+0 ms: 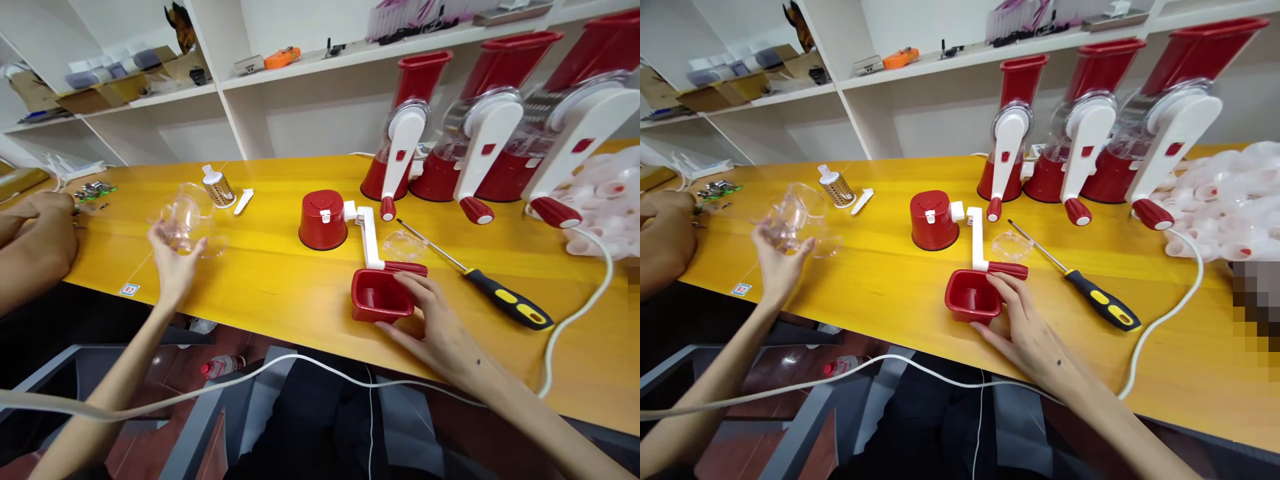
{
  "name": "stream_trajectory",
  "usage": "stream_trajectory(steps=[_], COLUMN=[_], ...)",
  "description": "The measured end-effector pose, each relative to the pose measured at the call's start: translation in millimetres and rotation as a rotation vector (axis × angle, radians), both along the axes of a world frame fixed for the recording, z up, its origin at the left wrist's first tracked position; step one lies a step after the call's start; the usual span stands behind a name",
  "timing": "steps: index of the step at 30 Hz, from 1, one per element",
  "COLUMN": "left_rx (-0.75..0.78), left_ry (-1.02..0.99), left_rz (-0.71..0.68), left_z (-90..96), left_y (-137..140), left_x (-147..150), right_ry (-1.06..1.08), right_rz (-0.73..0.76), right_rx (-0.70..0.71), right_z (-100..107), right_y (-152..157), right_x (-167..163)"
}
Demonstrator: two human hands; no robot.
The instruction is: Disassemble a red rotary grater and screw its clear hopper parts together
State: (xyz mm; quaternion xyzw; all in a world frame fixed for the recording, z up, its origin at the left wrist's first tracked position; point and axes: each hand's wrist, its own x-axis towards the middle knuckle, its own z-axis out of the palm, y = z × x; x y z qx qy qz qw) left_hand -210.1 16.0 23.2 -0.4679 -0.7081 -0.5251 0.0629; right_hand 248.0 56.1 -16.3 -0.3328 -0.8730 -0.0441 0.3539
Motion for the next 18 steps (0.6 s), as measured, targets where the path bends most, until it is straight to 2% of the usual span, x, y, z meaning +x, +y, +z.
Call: stream_trajectory(steps=[1, 3, 5, 13, 18], left_rx=[0.012, -0.008, -0.012, 0.057, 0.087], left_ry=[0.006, -0.026, -0.006, -0.027, 0.022], left_rz=[0.048, 0.048, 0.053, 0.016, 0.074], left_z=[0.6, 0.6, -0.7, -5.6, -9.5], left_y=[10.8, 30.4, 45.5, 74.4, 71.1], left_x=[-22.5, -56.5, -75.1, -78.9, -81.4], right_ry=[0.003, 0.005, 0.0, -0.025, -0.011], right_rz=[-0.001, -0.006, -0.011, -0.017, -0.033], right_rx=[-0.008, -0.026, -0.044, -0.069, -0.065], right_z=[-0.1, -0.6, -1.4, -2.2, -0.7], right_y=[0.0, -0.2, -0.4, -0.8, -0.7], right_x=[-0.1, 0.2, 1.1, 4.0, 1.5])
